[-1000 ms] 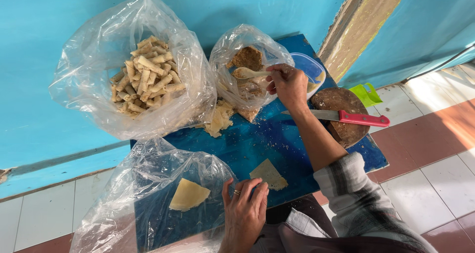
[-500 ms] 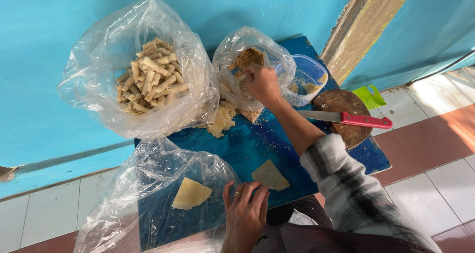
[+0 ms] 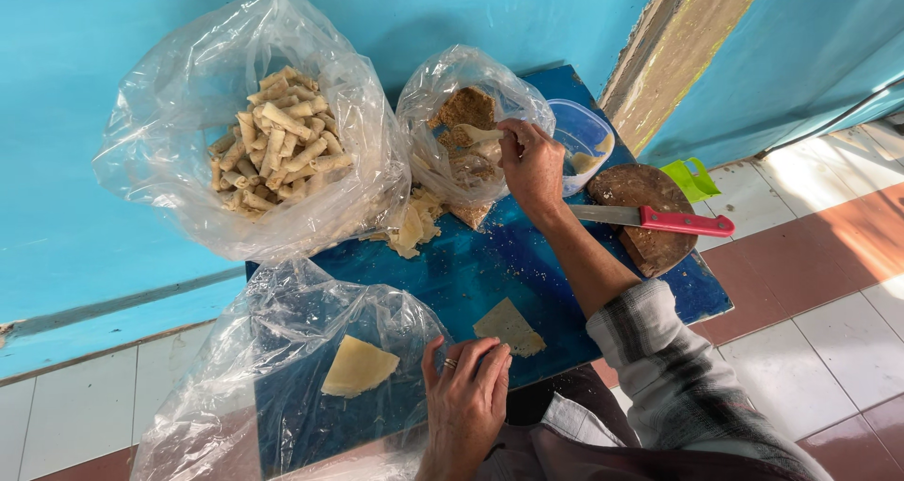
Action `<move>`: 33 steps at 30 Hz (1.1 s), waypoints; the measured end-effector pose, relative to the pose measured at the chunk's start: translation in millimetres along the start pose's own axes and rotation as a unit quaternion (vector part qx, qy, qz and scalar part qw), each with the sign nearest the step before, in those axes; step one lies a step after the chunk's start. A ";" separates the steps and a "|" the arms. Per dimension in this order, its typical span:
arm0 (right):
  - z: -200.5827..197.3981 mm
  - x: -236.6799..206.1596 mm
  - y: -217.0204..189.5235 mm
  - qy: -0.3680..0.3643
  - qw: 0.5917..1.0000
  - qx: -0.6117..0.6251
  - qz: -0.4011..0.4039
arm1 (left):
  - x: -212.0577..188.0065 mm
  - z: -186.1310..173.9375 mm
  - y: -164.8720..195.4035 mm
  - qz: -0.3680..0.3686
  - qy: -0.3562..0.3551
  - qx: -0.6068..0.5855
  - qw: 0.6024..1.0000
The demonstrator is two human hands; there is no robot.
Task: The person sits on the floor and folds triangular pastry wrappers around a spoonful of brown filling taken by hand from a plastic bag, pinching the wrapper closed into a filled roll. Finished rolls are placed into a large plastic bag holding a pile of completed pieces.
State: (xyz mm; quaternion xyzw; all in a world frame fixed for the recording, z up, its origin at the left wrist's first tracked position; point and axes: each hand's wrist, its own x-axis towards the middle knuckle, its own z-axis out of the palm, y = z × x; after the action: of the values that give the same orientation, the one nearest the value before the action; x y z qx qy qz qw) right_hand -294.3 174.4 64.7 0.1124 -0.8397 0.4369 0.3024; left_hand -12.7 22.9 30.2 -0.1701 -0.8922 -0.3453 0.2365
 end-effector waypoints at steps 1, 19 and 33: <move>0.6 0.0 1.2 -0.001 1.000 0.002 -0.002 | -0.5 -0.1 -0.8 -0.001 0.002 -0.001 1.000; -13.0 -0.7 -0.7 -0.008 0.987 0.078 0.143 | -1.7 -2.3 -0.2 0.000 0.010 0.004 1.000; -141.7 -119.0 -8.3 -0.129 0.938 0.216 0.240 | 8.6 -11.8 -3.6 -0.054 0.017 0.103 0.993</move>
State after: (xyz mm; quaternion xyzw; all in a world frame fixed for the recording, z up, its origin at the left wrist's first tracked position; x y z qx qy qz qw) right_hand -138.2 274.1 59.8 0.0261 -0.7589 0.6491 0.0459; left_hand -17.9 13.4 40.6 -0.0899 -0.9267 -0.2668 0.2490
